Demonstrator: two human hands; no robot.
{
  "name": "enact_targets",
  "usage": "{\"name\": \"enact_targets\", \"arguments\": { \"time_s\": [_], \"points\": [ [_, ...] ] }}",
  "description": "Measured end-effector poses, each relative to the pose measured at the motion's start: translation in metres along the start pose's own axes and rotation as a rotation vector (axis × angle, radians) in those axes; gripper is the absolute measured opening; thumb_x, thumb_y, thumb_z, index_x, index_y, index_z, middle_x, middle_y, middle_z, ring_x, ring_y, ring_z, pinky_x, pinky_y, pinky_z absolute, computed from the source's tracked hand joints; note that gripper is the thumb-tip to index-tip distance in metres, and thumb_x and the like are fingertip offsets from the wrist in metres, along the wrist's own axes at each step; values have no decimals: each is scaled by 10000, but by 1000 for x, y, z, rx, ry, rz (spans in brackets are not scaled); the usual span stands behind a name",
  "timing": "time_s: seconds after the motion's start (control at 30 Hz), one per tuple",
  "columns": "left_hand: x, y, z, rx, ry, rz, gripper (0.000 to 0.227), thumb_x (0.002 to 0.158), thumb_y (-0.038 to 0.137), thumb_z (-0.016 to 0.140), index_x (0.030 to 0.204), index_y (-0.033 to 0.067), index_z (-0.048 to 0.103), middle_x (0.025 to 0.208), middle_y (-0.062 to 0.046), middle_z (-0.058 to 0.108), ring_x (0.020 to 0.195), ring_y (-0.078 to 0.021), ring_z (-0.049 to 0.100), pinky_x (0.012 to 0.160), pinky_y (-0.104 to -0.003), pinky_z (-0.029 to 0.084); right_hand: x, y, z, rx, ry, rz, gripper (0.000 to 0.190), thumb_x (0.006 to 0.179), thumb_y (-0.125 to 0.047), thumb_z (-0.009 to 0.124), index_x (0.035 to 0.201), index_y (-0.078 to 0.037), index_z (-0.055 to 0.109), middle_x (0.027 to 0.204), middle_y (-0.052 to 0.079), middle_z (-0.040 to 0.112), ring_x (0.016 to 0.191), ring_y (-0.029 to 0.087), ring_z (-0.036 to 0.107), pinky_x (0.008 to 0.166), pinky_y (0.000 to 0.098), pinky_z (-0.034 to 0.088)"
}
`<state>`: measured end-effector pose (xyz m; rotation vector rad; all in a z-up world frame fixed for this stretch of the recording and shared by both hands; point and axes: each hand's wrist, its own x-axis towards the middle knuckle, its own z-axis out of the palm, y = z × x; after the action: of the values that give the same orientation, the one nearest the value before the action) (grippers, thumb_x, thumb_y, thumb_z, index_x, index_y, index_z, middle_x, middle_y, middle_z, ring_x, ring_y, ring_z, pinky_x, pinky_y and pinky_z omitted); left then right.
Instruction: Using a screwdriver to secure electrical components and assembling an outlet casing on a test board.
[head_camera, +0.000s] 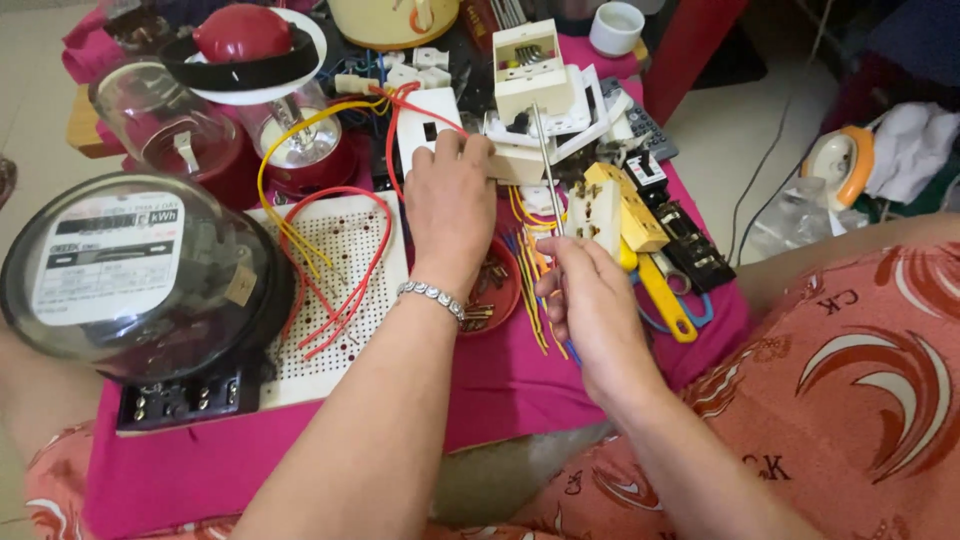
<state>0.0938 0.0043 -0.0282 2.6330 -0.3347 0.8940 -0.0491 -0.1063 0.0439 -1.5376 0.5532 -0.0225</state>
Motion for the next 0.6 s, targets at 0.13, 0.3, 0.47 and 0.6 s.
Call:
{"name": "enact_targets", "arguments": {
  "time_s": [0.13,0.3,0.47,0.6],
  "points": [
    [1,-3,-9,-30,7,-23,272,813,118,751,1050,216,660,1014,-27,577,897,-289,633,704,-415,562,15,18,-5,-143,83,-120,344,973,-258,509,1167,-73,724,754,117,650,555,159,579,401,259,482],
    [-1,4,-24,-166,-21,-108,255,781,98,741,1003,191,656,954,-30,582,894,-290,649,728,-430,562,-4,0,-1,-450,70,-152,554,931,-254,514,1481,-195,537,1227,249,667,1199,434,629,1006,506,494],
    [-6,-4,-47,-218,-27,-216,123,865,129,663,984,157,667,970,-61,530,906,-292,636,750,-406,558,4,13,-3,-538,43,-327,500,961,-152,510,1447,-229,602,1121,247,599,1129,435,592,1011,495,451],
    [-13,-17,-56,-190,-40,-329,190,970,125,553,1118,59,653,1069,-145,487,952,-336,631,789,-412,560,3,18,-4,-579,57,-353,432,959,-159,546,1338,-285,712,983,160,583,974,333,615,957,421,468]
  ]
}}
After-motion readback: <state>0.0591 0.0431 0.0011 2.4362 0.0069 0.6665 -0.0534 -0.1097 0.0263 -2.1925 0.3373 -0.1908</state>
